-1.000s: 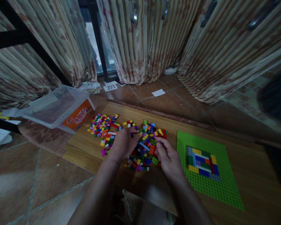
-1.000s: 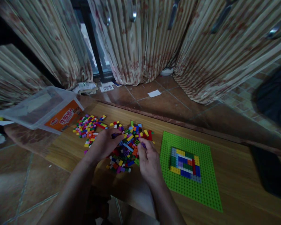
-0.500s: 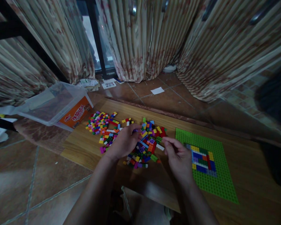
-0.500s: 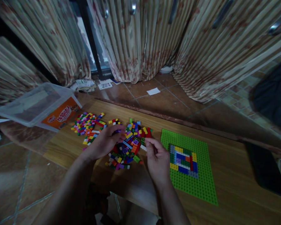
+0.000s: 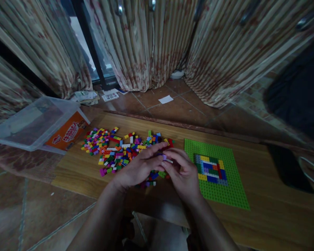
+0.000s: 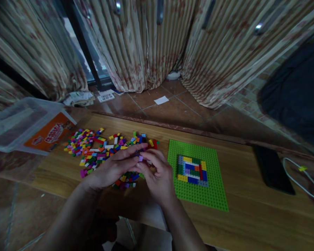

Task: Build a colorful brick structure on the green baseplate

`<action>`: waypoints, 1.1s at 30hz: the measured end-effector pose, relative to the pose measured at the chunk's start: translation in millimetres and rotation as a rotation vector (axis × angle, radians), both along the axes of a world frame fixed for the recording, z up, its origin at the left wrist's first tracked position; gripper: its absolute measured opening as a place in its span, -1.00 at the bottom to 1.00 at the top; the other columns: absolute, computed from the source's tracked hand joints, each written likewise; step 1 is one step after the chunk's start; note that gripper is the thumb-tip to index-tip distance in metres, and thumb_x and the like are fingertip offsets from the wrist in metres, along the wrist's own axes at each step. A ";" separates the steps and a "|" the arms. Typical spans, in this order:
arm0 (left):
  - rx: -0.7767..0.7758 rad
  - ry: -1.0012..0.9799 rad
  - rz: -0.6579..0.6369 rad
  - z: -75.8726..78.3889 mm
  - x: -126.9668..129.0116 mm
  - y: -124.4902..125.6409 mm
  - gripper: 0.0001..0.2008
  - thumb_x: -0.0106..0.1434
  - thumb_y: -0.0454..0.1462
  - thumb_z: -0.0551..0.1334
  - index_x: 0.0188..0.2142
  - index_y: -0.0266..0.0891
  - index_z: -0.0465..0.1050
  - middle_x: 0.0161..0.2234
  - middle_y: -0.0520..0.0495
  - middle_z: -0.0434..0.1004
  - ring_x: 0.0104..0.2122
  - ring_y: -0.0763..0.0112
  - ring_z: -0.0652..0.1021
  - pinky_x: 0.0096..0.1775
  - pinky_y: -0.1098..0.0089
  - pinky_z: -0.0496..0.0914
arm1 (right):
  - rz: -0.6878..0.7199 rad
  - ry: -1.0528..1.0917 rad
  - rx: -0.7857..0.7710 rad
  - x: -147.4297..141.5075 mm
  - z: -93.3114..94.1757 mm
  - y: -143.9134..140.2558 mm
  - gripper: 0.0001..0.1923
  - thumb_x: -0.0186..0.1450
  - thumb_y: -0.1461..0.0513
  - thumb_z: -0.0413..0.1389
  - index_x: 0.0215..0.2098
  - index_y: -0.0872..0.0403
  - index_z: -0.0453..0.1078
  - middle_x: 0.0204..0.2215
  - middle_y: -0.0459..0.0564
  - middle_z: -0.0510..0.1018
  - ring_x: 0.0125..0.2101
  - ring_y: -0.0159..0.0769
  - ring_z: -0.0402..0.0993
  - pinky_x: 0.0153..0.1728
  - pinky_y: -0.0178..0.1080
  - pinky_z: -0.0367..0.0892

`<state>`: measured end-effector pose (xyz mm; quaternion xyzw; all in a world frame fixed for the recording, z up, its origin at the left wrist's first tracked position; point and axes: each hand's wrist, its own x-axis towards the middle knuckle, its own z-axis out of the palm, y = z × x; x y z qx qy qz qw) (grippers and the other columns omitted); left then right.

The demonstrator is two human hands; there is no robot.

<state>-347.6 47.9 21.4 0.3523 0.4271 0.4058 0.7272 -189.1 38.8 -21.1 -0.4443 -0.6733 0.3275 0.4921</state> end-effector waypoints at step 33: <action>0.301 0.688 0.158 -19.2 -19.2 17.1 -0.84 0.13 -0.18 0.29 -0.39 -0.24 0.57 -0.53 0.01 0.53 -0.56 0.46 0.45 -0.50 0.47 0.33 | -0.118 -0.054 -0.048 -8.3 -15.8 0.4 -0.84 0.30 0.21 0.16 -0.16 0.01 0.49 -0.31 -0.05 0.57 -0.33 -0.33 0.51 -0.32 -0.32 0.42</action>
